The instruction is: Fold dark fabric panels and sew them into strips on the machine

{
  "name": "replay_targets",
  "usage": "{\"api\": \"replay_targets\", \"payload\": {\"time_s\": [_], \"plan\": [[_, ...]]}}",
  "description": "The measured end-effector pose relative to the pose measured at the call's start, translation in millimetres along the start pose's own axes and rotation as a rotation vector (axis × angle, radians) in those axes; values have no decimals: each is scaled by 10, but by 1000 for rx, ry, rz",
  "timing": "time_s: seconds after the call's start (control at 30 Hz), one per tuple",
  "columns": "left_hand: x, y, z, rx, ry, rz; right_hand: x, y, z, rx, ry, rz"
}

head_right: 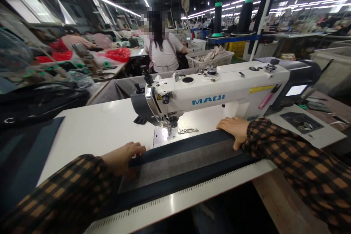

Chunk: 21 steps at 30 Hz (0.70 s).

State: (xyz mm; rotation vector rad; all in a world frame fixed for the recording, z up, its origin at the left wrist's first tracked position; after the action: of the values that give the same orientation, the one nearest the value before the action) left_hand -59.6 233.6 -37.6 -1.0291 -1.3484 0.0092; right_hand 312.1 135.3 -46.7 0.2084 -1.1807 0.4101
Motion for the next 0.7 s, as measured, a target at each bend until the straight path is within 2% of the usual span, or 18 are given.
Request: {"api": "replay_targets", "payload": {"time_s": [0.07,0.2,0.33,0.4,0.53,0.7], "plan": [[13,-54,-29,-58,-17,-36,-20,113,10,9,5,4],[-84,-243,-53,-185,-235,-81,-96,217,52,47,-4,59],[-246,-420,-43,-283,-329,-200,-231,18,57,98,-57,150],[-324,-481,-51,-300,-315,-261,-303,-115,51,125,-142,149],[-462,-597,-141,-223,-106,-352,-411,-284,48,155,-213,38],[-712,-790,-313,-56,112,-396,-505,-342,-38,141,-233,12]]}}
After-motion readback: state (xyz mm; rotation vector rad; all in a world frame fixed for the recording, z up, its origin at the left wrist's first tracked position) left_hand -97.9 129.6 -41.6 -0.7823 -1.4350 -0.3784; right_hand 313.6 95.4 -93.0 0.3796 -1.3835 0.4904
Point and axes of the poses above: each hand's wrist, its own y-axis towards the middle knuckle, its own x-axis out of the back of the hand, z = x × y, the point moved 5 cm from there along y, towards the middle knuckle, and after that the axes turned 8 degrees about z, right-handed, at the moved point
